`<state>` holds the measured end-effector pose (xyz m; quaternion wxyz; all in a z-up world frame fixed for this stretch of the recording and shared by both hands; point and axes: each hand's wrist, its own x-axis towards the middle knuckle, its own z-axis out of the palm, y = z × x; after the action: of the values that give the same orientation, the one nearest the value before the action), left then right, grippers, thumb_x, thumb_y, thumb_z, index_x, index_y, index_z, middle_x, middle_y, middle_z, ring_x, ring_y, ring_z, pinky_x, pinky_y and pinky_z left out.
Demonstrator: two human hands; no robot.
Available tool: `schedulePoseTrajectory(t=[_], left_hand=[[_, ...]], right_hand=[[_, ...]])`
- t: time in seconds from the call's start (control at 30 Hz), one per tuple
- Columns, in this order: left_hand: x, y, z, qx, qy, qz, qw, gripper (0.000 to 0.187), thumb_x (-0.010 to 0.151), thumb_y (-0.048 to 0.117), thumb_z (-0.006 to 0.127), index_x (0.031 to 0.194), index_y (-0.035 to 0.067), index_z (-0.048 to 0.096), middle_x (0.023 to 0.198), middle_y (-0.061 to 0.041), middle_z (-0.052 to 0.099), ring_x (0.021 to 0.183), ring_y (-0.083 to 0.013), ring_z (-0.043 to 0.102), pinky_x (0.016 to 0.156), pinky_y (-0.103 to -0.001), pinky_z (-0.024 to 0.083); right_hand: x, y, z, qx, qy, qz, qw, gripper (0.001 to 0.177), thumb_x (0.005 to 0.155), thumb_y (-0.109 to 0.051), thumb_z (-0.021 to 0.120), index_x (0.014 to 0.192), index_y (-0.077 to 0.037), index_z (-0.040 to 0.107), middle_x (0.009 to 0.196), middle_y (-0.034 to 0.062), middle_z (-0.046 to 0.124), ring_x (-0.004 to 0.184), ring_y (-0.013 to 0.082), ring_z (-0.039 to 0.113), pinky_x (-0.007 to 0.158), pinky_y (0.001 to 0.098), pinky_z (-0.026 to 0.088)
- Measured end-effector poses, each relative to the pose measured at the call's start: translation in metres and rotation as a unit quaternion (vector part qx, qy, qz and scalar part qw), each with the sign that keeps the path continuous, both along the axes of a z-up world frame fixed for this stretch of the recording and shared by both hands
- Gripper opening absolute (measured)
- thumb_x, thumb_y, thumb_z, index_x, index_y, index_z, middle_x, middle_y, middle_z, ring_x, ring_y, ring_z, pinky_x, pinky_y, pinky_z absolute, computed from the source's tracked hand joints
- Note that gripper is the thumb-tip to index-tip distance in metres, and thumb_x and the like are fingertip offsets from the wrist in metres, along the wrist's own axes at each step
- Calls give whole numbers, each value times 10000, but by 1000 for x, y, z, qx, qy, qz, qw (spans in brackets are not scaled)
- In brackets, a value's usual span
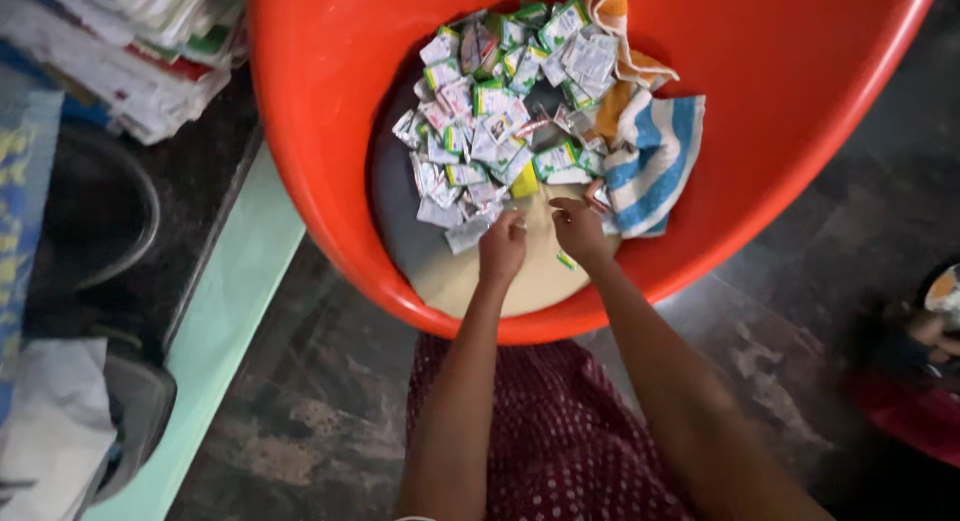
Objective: The person transfers various toiletries from a red basin to a wall shelf lined with newspaper. They place bottles, boxes, and small packets one by one onto the shelf, arranging them in rows.
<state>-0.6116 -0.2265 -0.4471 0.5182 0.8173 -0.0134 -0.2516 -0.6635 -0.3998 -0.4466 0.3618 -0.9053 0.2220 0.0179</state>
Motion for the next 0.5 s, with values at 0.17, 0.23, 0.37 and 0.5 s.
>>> schedulePoseTrajectory(t=[0.17, 0.23, 0.37, 0.5], left_hand=[[29, -49, -36, -19, -21, -27, 999, 300, 875, 95, 619, 1164, 70, 694, 1088, -189, 730, 1012, -387, 690, 883, -470, 529], [35, -60, -41, 36, -30, -2, 999, 261, 896, 69, 594, 1139, 70, 691, 1032, -204, 745, 1006, -401, 697, 886, -486, 532], [36, -58, -36, 86, -108, 48, 989, 293, 894, 21, 591, 1183, 42, 633, 1067, -244, 709, 1033, -443, 661, 891, -520, 513], [33, -58, -35, 70, -159, 3, 985, 408, 881, 7, 597, 1289, 23, 622, 1114, -252, 695, 1045, -437, 653, 907, -525, 511]], right_hand=[[35, -30, -33, -25, -15, -66, 997, 280, 902, -103, 634, 1153, -42, 743, 1086, 219, 727, 1024, 415, 678, 893, 460, 539], [37, -41, -38, 23, 97, -125, 987, 237, 947, -139, 636, 1136, -68, 759, 1066, 202, 731, 1032, 403, 684, 911, 458, 540], [31, -37, -53, -6, 139, -164, 977, 341, 942, -151, 636, 1267, -61, 688, 1248, 258, 674, 1198, 447, 627, 1043, 487, 507], [30, -33, -70, -95, -25, -158, 983, 763, 784, -117, 753, 1460, 24, 429, 1384, 388, 463, 1270, 568, 461, 1073, 553, 428]])
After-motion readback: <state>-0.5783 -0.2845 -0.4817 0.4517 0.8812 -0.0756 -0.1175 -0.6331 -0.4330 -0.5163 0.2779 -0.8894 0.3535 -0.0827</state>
